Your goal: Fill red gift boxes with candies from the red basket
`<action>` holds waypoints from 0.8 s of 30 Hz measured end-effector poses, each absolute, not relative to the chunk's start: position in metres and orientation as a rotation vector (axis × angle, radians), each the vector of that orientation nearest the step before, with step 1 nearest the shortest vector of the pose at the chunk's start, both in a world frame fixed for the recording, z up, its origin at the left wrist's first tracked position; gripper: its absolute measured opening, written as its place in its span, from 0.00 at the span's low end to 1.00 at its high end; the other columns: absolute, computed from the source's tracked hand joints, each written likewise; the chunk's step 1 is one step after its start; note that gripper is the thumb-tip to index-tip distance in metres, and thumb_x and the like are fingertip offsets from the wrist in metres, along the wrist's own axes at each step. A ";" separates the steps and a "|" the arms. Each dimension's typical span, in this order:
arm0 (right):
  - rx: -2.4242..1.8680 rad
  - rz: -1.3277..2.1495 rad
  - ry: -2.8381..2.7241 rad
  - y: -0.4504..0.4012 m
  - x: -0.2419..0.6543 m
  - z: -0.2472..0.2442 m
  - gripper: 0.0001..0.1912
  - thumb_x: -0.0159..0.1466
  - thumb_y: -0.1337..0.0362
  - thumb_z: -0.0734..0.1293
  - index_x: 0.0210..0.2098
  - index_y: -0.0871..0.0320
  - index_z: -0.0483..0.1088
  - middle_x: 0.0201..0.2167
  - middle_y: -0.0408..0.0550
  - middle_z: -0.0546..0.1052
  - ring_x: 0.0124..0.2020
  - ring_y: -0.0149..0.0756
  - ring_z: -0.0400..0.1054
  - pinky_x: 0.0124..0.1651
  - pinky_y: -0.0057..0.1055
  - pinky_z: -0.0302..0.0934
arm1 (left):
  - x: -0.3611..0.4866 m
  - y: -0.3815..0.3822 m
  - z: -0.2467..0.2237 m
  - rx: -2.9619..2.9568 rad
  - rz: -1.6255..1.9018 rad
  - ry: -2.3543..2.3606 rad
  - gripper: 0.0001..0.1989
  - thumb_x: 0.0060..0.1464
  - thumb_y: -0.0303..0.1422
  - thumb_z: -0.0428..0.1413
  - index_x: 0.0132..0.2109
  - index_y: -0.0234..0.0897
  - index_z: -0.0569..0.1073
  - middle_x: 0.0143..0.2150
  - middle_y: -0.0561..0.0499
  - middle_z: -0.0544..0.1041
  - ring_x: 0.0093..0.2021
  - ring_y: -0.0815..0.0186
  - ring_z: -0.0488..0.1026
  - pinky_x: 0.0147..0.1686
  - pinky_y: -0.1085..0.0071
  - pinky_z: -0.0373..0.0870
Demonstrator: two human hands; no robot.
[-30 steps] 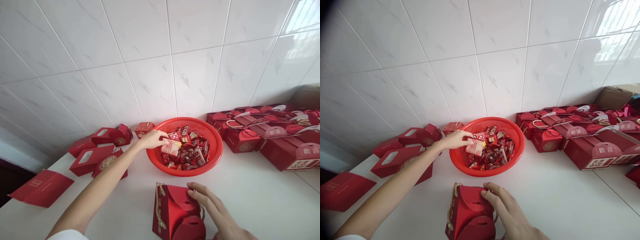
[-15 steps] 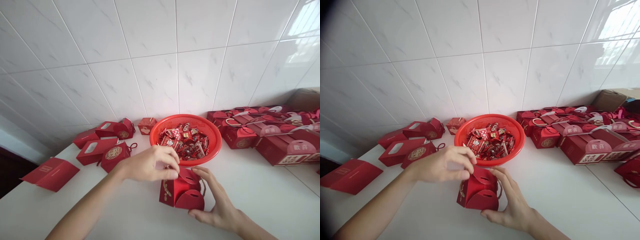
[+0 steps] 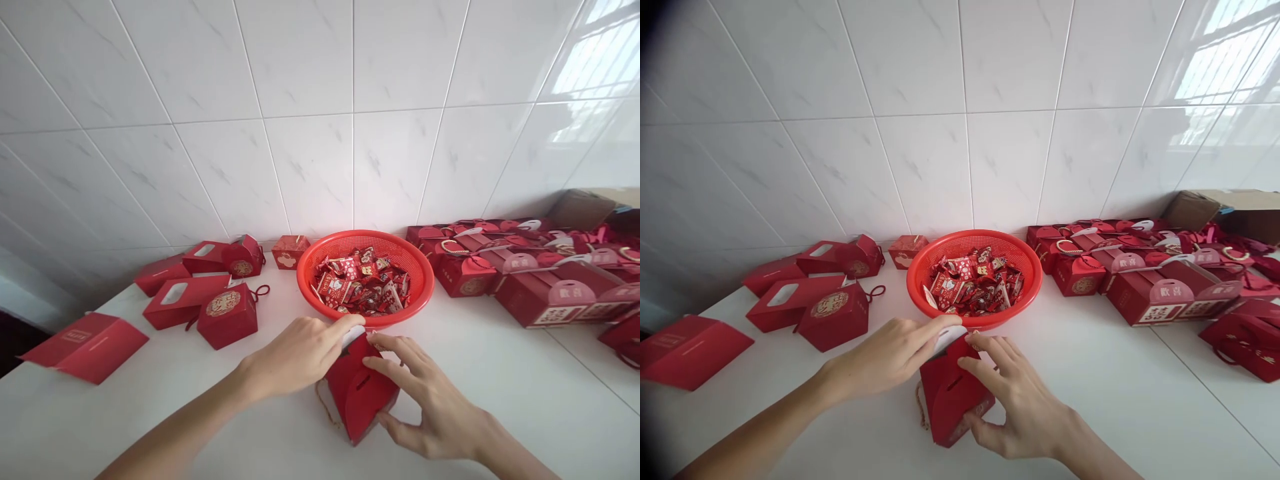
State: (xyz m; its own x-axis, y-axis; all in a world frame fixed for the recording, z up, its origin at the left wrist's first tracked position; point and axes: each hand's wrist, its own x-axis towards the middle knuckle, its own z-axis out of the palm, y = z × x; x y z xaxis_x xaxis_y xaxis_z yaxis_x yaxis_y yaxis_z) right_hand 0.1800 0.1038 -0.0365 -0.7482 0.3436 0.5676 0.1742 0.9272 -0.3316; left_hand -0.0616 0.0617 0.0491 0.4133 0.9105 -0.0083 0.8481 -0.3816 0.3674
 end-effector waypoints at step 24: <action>-0.442 0.412 -2.623 0.064 0.180 -0.004 0.13 0.65 0.66 0.68 0.48 0.49 0.79 0.68 0.54 0.66 0.65 0.52 0.65 0.58 0.45 0.71 | -0.070 0.061 0.055 1.951 0.091 1.546 0.17 0.54 0.38 0.57 0.51 0.43 0.74 0.37 0.53 0.80 0.37 0.59 0.78 0.34 0.70 0.69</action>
State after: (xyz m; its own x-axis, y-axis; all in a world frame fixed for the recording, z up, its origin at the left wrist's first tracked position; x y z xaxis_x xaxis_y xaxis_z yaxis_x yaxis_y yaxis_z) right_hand 0.1799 0.0637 -0.0039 -0.8491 0.3707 0.3764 0.2375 0.9043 -0.3548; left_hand -0.0703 0.0610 0.0553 0.3062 0.8949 -0.3246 0.8509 -0.1044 0.5149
